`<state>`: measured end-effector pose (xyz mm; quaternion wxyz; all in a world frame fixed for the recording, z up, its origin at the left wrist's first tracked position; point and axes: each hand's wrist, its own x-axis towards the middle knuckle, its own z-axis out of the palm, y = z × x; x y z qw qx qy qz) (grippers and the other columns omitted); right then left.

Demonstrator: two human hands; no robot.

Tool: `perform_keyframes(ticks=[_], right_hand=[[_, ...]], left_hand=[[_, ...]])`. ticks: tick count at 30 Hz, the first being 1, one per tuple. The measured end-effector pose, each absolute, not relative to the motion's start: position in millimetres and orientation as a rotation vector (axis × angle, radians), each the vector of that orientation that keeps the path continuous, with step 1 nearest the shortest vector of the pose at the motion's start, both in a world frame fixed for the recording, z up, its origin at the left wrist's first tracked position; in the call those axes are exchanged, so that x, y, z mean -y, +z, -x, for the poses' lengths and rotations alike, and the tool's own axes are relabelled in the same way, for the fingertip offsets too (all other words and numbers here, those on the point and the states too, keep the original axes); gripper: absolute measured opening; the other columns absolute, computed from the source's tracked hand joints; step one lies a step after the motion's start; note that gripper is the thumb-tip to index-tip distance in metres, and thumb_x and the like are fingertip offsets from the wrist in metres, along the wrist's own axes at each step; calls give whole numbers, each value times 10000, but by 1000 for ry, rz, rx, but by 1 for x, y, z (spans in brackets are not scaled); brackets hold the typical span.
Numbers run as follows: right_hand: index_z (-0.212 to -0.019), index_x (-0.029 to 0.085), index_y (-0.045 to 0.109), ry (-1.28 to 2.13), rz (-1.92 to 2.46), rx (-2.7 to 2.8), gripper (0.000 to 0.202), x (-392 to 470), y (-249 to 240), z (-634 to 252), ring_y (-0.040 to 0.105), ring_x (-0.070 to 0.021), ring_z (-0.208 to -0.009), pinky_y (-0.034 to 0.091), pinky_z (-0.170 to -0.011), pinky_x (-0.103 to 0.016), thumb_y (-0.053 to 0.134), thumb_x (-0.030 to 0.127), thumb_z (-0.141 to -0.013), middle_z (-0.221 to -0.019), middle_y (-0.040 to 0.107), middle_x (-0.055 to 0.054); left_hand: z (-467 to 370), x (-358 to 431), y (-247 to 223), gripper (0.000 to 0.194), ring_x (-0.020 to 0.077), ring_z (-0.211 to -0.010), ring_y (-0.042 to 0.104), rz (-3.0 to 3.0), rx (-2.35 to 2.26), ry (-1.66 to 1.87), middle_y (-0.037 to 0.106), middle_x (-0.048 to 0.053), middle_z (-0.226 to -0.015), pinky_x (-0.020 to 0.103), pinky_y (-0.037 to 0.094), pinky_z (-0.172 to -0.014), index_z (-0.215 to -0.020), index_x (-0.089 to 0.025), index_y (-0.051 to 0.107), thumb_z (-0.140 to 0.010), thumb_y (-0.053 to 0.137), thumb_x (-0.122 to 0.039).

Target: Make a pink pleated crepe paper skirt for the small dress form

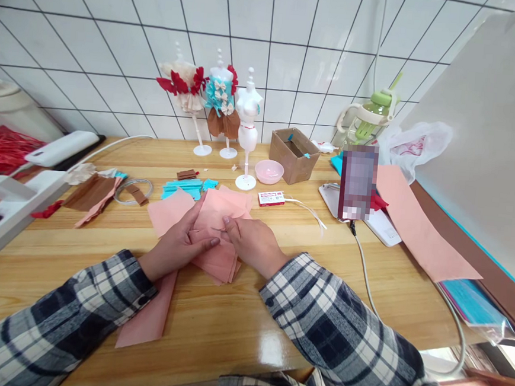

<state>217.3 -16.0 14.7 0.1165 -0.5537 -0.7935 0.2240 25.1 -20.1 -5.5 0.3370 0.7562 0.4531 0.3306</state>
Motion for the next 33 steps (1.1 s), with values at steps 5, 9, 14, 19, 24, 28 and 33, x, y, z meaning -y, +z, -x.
perform_keyframes(ticks=[5,9,14,19,24,28,33], right_hand=[[-798,188,656,618,1633,2340,528,15,14,-217,605,-155,-670,335,-585,-256,233,394,-1038,-759,702,-43],[-811,181,665,573,1663,2380,538,15,13,-216,620,-164,-696,325,-588,-265,229,398,-1039,-763,706,-57],[-786,189,652,591,1650,2364,541,15,13,-217,604,-159,-667,313,-580,-264,224,403,-1038,-752,700,-48],[-814,181,655,631,1637,2307,541,16,15,-220,592,-148,-672,316,-582,-248,214,396,-1041,-764,697,-45],[-820,176,667,635,1646,2305,559,14,14,-221,598,-145,-685,314,-584,-242,208,404,-1043,-771,700,-47],[-822,172,672,627,1652,2323,552,13,14,-221,607,-144,-693,312,-588,-245,214,383,-1047,-778,706,-51],[-831,164,677,619,1659,2322,515,12,14,-221,625,-159,-719,319,-604,-256,250,357,-1044,-808,722,-66]], left_hand=[[-25,20,-7,950,279,-1477,149,-1992,-1183,866,244,74,-1599,421,214,-1199,-1552,-237,74,-831,642,-482],[-24,19,-7,953,274,-1477,149,-1994,-1173,866,236,71,-1602,410,209,-1202,-1552,-235,74,-829,643,-484],[-23,19,-8,954,267,-1476,160,-2013,-1168,850,223,72,-1605,403,209,-1200,-1552,-237,68,-832,645,-476],[-21,19,-7,958,262,-1468,209,-1976,-1232,891,232,85,-1604,401,211,-1197,-1552,-225,69,-829,648,-468],[-20,17,-7,961,268,-1462,232,-1948,-1245,898,264,85,-1594,421,216,-1194,-1551,-235,86,-816,668,-447],[-20,16,-7,974,272,-1455,255,-1919,-1231,908,258,88,-1596,429,230,-1189,-1552,-239,80,-809,676,-443],[-19,15,-8,981,275,-1454,258,-1904,-1249,900,234,92,-1603,436,230,-1188,-1552,-240,62,-812,674,-442]])
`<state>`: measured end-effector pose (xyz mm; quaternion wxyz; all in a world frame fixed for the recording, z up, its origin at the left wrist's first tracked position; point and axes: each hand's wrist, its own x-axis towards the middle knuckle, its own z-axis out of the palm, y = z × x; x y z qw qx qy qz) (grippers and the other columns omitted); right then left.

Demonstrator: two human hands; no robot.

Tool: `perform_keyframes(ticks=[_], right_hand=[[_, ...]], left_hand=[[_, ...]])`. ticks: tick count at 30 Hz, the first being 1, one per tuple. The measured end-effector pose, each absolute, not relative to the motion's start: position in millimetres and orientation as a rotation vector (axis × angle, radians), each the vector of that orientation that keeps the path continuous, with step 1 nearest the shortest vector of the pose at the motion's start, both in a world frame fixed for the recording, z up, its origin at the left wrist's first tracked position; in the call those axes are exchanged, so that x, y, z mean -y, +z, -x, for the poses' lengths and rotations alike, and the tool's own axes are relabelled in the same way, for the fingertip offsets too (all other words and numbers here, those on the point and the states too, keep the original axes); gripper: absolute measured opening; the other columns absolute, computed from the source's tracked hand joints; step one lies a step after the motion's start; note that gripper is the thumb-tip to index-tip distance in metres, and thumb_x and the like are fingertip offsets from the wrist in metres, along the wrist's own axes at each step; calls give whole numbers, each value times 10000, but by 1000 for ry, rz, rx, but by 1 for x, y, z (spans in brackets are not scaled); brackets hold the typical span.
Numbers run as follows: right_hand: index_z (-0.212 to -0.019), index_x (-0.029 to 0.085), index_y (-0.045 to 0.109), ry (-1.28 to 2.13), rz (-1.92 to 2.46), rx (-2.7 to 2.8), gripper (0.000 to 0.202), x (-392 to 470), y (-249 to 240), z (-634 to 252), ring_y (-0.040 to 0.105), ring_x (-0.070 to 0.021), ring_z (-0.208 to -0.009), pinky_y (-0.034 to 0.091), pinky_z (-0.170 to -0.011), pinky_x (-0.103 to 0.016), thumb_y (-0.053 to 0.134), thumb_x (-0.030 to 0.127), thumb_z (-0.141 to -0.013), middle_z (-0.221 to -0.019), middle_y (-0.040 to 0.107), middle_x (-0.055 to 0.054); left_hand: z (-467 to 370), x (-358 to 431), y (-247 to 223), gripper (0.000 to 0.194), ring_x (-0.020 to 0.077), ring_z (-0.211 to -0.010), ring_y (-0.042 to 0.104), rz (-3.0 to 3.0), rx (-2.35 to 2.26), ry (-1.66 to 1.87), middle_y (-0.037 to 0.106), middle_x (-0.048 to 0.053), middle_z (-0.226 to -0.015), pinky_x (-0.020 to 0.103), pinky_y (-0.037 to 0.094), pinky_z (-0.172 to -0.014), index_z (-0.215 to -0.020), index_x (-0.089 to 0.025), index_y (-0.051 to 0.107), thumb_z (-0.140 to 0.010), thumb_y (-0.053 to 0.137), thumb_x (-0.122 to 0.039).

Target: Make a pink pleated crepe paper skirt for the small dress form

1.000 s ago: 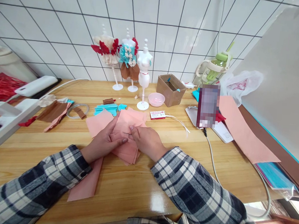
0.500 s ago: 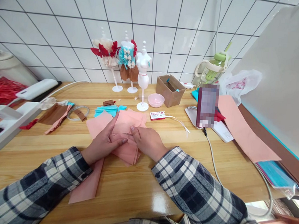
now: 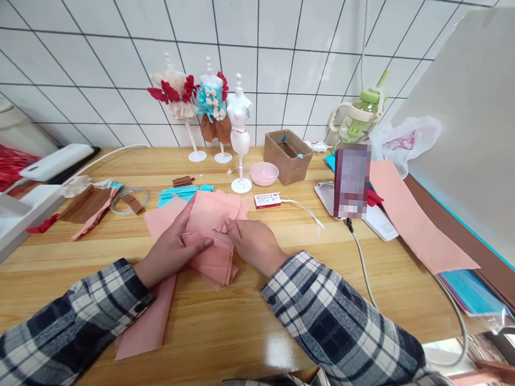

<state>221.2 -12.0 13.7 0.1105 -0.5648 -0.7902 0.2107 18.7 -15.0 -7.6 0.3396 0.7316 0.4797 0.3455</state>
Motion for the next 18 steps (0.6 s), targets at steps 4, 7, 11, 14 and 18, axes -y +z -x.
perform_keyframes(ticks=[4,7,11,14,18], right_hand=[[-860,167,691,627,1654,2317,524,11,13,-221,646,-169,-766,343,-628,-256,244,372,-1042,-878,742,-74],[-875,167,700,636,1650,2315,539,10,12,-222,657,-171,-795,363,-644,-250,238,390,-1041,-909,747,-80],[-872,161,706,646,1651,2317,564,11,14,-223,662,-171,-793,372,-638,-247,219,390,-1042,-886,745,-85],[-895,164,707,662,1652,2340,578,12,16,-224,663,-173,-804,374,-642,-245,198,393,-1044,-901,746,-81],[-868,174,701,639,1662,2361,583,13,15,-223,648,-170,-752,343,-601,-252,194,404,-1041,-854,738,-72]], left_hand=[[-18,15,-8,982,276,-1450,271,-1908,-1236,890,225,94,-1606,441,230,-1187,-1552,-246,44,-819,663,-455],[-19,16,-7,975,272,-1455,255,-1915,-1249,890,234,90,-1604,429,225,-1190,-1553,-244,50,-821,658,-461],[-19,16,-5,975,263,-1465,226,-1939,-1261,901,244,84,-1601,411,206,-1196,-1552,-241,60,-818,668,-445],[-18,16,-8,985,270,-1457,249,-1918,-1241,897,231,94,-1604,424,215,-1192,-1552,-234,42,-821,669,-438],[-19,16,-9,982,282,-1440,292,-1905,-1198,883,242,102,-1599,438,243,-1182,-1552,-235,31,-828,661,-444]])
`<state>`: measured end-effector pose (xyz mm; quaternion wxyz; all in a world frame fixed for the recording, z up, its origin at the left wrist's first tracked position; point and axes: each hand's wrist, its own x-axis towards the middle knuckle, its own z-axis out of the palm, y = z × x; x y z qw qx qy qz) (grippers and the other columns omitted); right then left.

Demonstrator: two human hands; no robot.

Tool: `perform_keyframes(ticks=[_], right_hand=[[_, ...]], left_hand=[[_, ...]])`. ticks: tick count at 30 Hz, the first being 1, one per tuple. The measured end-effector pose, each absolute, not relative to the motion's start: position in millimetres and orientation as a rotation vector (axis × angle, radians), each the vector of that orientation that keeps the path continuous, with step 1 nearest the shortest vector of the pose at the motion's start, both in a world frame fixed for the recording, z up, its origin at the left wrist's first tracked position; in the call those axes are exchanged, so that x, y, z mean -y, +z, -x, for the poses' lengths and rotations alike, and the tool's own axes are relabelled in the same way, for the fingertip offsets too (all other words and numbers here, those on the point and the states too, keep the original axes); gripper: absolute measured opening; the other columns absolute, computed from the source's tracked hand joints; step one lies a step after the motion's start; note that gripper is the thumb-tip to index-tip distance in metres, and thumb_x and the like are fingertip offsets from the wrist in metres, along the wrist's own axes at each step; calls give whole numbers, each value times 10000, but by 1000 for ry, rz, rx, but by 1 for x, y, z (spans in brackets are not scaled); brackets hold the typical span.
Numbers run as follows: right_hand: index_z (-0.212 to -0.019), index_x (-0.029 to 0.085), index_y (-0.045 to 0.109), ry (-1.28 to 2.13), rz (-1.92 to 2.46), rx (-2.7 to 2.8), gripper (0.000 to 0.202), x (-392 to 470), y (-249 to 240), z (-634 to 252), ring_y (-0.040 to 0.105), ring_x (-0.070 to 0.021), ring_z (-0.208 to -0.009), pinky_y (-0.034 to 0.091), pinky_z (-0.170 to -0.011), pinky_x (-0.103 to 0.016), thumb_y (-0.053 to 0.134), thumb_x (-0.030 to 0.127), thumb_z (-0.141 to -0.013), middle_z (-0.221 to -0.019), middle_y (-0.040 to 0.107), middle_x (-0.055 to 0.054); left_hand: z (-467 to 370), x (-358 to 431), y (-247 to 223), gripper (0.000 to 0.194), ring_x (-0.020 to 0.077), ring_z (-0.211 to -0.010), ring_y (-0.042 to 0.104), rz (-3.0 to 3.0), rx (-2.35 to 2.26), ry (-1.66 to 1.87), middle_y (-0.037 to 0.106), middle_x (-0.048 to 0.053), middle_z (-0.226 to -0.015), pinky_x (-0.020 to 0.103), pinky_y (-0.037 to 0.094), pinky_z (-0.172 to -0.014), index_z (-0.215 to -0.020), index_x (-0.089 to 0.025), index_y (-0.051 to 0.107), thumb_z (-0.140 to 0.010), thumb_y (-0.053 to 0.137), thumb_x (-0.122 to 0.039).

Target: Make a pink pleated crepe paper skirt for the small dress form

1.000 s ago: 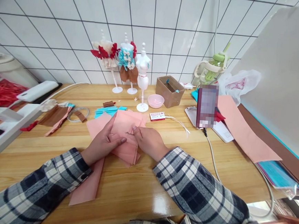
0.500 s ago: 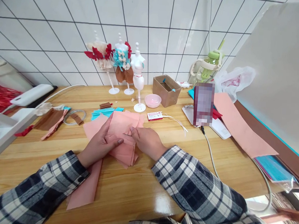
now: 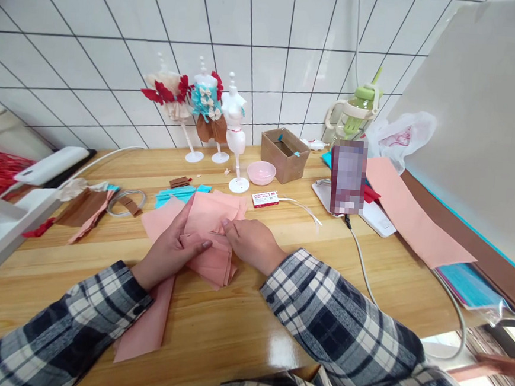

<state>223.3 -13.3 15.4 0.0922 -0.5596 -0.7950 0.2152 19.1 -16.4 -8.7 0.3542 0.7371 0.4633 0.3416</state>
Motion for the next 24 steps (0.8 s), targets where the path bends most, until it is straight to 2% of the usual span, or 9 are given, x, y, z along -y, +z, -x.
perform_keyframes(ticks=[12,20,24], right_hand=[[-777,189,651,569,1614,2344,545,16,11,-217,608,-156,-663,320,-587,-269,223,398,-1040,-743,700,-33],[-820,192,672,538,1664,2357,557,17,12,-215,638,-164,-707,347,-609,-267,208,407,-1040,-794,720,-48],[-909,197,683,554,1605,2371,526,20,13,-214,657,-164,-763,373,-633,-259,210,382,-1042,-843,726,-46]], left_hand=[[-30,23,-1,983,258,-1459,241,-1984,-1235,862,206,81,-1609,362,238,-1183,-1552,-231,57,-817,665,-467],[-29,23,-3,993,257,-1460,233,-1999,-1221,851,190,77,-1611,367,239,-1184,-1550,-250,24,-822,658,-481],[-30,24,-3,991,256,-1456,248,-2016,-1215,843,194,82,-1609,369,239,-1184,-1550,-245,26,-823,662,-469]])
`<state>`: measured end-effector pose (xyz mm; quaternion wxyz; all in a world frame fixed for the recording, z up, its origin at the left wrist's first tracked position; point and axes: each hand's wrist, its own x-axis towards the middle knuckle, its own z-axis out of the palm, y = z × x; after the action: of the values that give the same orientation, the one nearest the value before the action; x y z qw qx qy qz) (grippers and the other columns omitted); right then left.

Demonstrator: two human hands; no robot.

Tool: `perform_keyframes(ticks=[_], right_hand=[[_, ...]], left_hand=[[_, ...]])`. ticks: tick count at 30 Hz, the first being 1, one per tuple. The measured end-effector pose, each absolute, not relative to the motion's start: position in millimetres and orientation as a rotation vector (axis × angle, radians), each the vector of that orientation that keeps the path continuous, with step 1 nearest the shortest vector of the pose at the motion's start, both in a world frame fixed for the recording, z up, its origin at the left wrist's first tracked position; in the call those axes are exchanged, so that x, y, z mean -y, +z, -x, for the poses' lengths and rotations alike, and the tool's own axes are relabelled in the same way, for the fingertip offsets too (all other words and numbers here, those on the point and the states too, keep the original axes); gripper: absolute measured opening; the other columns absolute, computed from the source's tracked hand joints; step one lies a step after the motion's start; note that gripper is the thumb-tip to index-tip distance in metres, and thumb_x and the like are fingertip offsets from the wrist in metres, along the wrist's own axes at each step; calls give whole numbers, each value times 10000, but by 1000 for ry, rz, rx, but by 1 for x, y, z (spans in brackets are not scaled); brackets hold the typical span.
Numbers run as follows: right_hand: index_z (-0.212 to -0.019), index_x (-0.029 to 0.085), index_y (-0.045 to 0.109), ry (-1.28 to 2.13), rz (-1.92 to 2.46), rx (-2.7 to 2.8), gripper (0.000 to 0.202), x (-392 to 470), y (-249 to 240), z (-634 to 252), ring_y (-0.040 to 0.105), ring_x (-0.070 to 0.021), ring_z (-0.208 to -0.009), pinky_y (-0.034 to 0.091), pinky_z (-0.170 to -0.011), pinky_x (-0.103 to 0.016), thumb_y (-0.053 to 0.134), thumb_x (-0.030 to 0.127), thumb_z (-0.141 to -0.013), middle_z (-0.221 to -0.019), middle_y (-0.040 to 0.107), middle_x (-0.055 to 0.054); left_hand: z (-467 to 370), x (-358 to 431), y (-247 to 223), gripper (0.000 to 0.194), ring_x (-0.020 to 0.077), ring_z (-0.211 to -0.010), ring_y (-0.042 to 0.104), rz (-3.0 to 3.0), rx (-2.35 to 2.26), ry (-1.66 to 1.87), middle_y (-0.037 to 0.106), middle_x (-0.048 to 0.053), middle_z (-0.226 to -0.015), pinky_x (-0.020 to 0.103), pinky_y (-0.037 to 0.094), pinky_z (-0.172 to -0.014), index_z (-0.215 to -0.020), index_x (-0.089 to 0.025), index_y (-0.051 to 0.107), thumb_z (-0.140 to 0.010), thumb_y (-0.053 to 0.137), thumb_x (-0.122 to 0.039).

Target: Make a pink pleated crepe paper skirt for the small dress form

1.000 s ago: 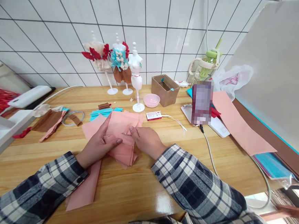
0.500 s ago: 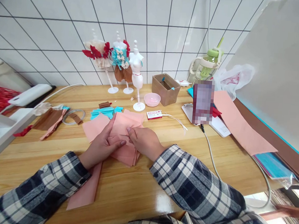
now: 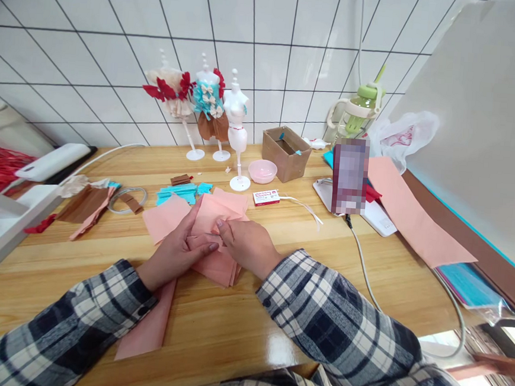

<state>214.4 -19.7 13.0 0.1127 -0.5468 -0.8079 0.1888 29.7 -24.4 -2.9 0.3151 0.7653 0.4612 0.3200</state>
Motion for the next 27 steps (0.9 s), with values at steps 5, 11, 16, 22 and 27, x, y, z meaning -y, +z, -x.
perform_keyframes(ticks=[5,11,16,22,27], right_hand=[[-943,201,685,531,1624,2375,503,19,12,-213,663,-164,-790,389,-643,-256,223,376,-1041,-889,727,-52],[-900,198,684,512,1641,2390,514,19,12,-213,664,-175,-776,392,-641,-261,224,383,-1038,-883,733,-63],[-918,189,678,564,1614,2354,534,21,13,-212,668,-176,-806,403,-672,-260,190,367,-1043,-874,734,-61],[-841,186,662,548,1623,2357,538,21,10,-212,656,-177,-751,379,-633,-271,203,383,-1039,-815,727,-57],[-857,178,667,542,1645,2375,547,22,12,-211,657,-174,-759,382,-634,-268,195,385,-1040,-829,725,-66]], left_hand=[[-30,25,-4,993,249,-1451,264,-2014,-1208,842,200,80,-1607,364,249,-1180,-1551,-240,43,-816,666,-482],[-30,24,-5,994,248,-1454,256,-2009,-1208,829,213,84,-1604,360,247,-1179,-1551,-229,65,-808,667,-501],[-31,25,-3,980,257,-1461,233,-2017,-1196,829,220,98,-1602,368,247,-1180,-1552,-209,65,-820,654,-489],[-30,27,-6,983,306,-1467,196,-2009,-1237,773,346,100,-1557,440,287,-1165,-1554,-192,63,-817,644,-487],[-30,28,-6,980,321,-1364,421,-2000,-1241,769,413,99,-1521,412,402,-1092,-1554,-192,57,-818,641,-469]])
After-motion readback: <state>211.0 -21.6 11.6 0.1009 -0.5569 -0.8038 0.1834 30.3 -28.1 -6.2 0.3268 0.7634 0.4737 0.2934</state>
